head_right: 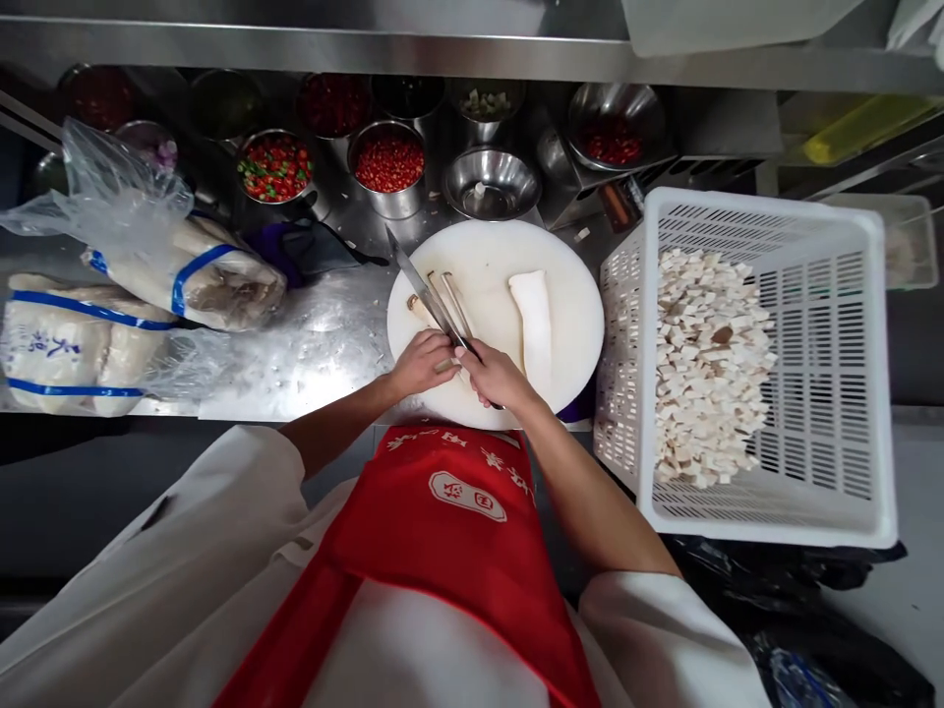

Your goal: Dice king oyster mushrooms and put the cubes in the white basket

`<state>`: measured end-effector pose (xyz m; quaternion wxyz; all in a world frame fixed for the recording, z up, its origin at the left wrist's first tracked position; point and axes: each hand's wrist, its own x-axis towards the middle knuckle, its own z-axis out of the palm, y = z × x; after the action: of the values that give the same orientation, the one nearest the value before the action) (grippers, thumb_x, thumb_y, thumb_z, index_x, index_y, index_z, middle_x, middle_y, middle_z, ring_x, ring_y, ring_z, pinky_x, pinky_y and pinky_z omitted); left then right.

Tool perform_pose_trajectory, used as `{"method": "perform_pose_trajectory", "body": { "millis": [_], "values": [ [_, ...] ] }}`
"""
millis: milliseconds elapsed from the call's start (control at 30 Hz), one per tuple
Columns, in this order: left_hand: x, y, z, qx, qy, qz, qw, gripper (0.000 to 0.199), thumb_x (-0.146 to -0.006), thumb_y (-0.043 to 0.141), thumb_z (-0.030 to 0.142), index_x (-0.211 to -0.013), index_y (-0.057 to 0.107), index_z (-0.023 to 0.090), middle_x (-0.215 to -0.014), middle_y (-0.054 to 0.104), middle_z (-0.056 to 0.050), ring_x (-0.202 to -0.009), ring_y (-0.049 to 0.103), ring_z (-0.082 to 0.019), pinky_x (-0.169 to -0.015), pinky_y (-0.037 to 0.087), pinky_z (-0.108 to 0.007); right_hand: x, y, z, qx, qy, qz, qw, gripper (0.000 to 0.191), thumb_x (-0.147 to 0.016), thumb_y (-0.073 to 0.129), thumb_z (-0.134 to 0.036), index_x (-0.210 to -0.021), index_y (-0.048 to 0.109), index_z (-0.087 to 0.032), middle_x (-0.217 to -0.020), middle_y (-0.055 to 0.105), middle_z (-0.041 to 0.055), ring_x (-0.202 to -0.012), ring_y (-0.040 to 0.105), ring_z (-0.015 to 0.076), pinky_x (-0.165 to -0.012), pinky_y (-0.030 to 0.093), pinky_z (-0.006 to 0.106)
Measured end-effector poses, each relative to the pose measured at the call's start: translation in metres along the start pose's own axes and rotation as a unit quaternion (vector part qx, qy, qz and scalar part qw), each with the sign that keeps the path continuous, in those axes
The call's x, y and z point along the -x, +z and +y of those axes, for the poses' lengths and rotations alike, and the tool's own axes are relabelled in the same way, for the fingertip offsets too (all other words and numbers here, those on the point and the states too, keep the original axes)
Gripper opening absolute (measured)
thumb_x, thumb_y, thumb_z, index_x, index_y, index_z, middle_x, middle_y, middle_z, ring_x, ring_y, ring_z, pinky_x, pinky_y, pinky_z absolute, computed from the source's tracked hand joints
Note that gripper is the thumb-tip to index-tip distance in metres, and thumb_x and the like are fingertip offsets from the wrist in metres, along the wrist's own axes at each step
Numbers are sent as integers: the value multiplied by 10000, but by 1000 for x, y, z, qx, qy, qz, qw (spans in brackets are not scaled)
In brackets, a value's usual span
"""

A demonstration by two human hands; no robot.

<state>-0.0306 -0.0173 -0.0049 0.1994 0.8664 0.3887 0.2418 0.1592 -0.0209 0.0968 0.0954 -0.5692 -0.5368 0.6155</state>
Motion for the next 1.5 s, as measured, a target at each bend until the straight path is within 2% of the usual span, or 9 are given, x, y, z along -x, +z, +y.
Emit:
{"method": "perform_pose_trajectory", "body": {
  "millis": [233,400,500,633,800,1000,1233,1367,1500],
  "values": [
    [0,1,-3,4,-6,13,1000,261,-934,543,429,-999,665,208,-1085,643,-79,-1108,523,-235,-975,441,-419,45,-17,-6,-1,47,-37,998,408,-949,415,-613,-1014,515,-223,-511,499,-72,-330,467,100,-307,357,197],
    [0,2,-2,15,-13,-6,1000,252,-925,549,426,-961,658,201,-1092,640,-81,-1110,527,-250,-985,435,-435,109,-30,11,-27,125,-44,991,437,-911,440,-655,-976,507,-228,-558,509,-73,-351,480,102,-323,374,205],
    [0,3,-3,25,-20,-14,999,234,-913,564,421,-939,654,207,-1087,638,-81,-1107,526,-248,-990,435,-441,123,-24,30,-48,140,-43,988,447,-914,434,-637,-1056,543,-227,-564,508,-74,-351,471,112,-332,379,223],
    [-1,0,-6,29,-9,-6,1000,209,-901,579,409,-900,646,211,-1054,636,-75,-1088,525,-232,-989,448,-422,101,3,58,37,66,13,997,526,-946,393,-585,-1286,533,-209,-657,630,-5,-484,596,176,-483,486,289],
    [-3,-3,-6,19,6,-5,1000,191,-899,585,393,-878,633,209,-1022,639,-70,-1047,548,-214,-977,460,-413,80,22,78,80,-49,79,992,541,-963,389,-525,-1360,540,-191,-1158,702,119,-1080,651,293,-915,504,429],
    [-13,-20,-11,-37,36,-67,996,226,-878,620,411,-983,670,217,-1083,655,-88,-1093,565,-260,-952,456,-456,115,16,78,52,-120,138,982,539,-959,430,-496,-1408,521,-211,-1263,672,103,-1121,641,283,-977,478,412],
    [-95,-52,-26,-60,188,-250,948,611,-767,738,505,-1310,569,282,-1423,530,-72,-1355,420,-327,-1176,234,-528,157,19,105,-35,-29,279,959,599,-934,446,-568,-1384,523,-180,-985,723,98,-891,677,280,-796,527,369],
    [-164,-21,-4,-22,243,-273,931,464,-876,622,417,-1316,566,280,-1399,559,-40,-1336,456,-271,-1172,255,-469,171,34,121,-168,50,318,932,619,-928,423,-599,-1404,457,-204,-700,629,22,-580,599,230,-565,507,347],
    [-218,20,20,-85,267,-310,909,365,-797,633,150,-1141,665,267,-1215,656,-33,-1226,519,-273,-1093,335,-464,179,45,125,-278,78,336,897,559,-920,450,-595,-1339,454,-224,-633,523,-25,-481,514,190,-478,462,326]
  ]
}}
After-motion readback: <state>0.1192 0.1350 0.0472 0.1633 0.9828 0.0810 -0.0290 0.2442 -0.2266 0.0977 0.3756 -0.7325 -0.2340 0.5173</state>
